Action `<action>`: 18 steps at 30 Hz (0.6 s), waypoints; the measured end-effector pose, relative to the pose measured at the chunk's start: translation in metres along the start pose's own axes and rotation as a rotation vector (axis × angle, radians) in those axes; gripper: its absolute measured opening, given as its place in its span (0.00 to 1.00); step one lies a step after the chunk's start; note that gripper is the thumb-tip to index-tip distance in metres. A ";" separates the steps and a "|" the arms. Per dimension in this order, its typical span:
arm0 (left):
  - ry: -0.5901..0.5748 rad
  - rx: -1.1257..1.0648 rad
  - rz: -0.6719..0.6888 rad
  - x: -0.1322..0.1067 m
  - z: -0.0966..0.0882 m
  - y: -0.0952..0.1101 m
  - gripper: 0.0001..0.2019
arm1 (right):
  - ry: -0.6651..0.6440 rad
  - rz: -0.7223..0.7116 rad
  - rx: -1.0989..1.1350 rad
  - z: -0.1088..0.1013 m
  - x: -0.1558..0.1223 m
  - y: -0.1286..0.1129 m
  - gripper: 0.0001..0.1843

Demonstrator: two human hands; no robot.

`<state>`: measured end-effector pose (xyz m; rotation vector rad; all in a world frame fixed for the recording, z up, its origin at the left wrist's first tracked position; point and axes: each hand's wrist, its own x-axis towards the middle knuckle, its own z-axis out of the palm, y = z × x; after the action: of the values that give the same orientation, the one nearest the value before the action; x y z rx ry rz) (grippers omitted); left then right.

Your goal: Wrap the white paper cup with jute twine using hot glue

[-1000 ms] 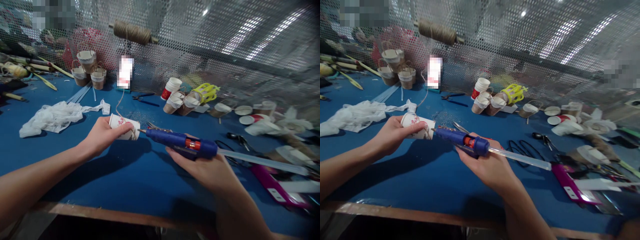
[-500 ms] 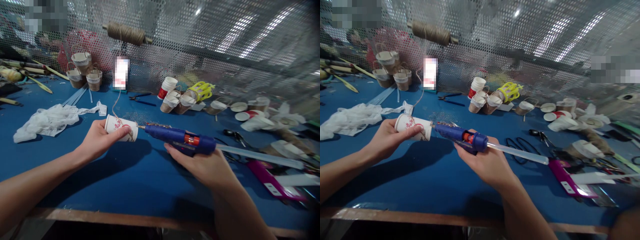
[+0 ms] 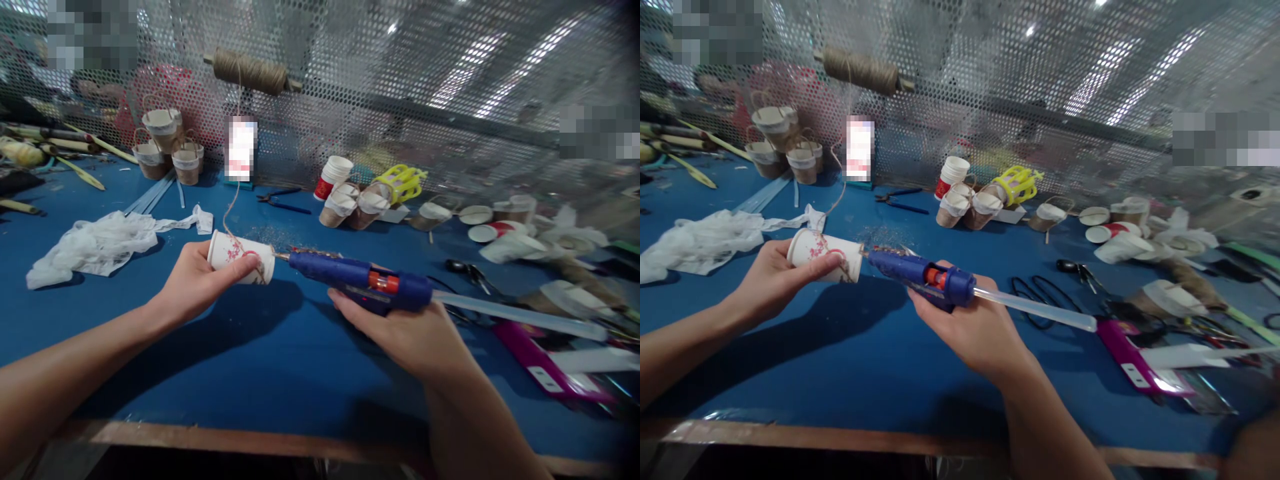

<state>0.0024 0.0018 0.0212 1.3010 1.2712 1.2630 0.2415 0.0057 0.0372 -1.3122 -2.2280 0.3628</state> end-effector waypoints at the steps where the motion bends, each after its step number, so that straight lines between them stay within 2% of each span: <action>1: -0.001 -0.001 0.002 0.000 0.000 0.000 0.09 | 0.011 -0.027 -0.041 0.000 0.001 -0.001 0.10; 5: -0.006 -0.004 0.004 0.000 0.000 0.001 0.08 | 0.030 -0.146 -0.158 0.000 0.005 -0.007 0.10; 10: 0.000 -0.015 -0.014 0.001 0.000 0.000 0.09 | 0.047 -0.044 -0.045 -0.002 0.008 -0.018 0.08; 13: -0.001 -0.040 -0.011 0.002 -0.001 -0.002 0.10 | 0.014 -0.026 -0.012 -0.003 0.009 -0.023 0.11; 18: 0.019 -0.050 -0.020 0.004 -0.001 -0.003 0.10 | 0.004 -0.005 0.054 -0.002 0.007 -0.020 0.10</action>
<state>0.0011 0.0061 0.0188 1.2409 1.2557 1.2872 0.2250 0.0018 0.0506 -1.2783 -2.2021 0.4158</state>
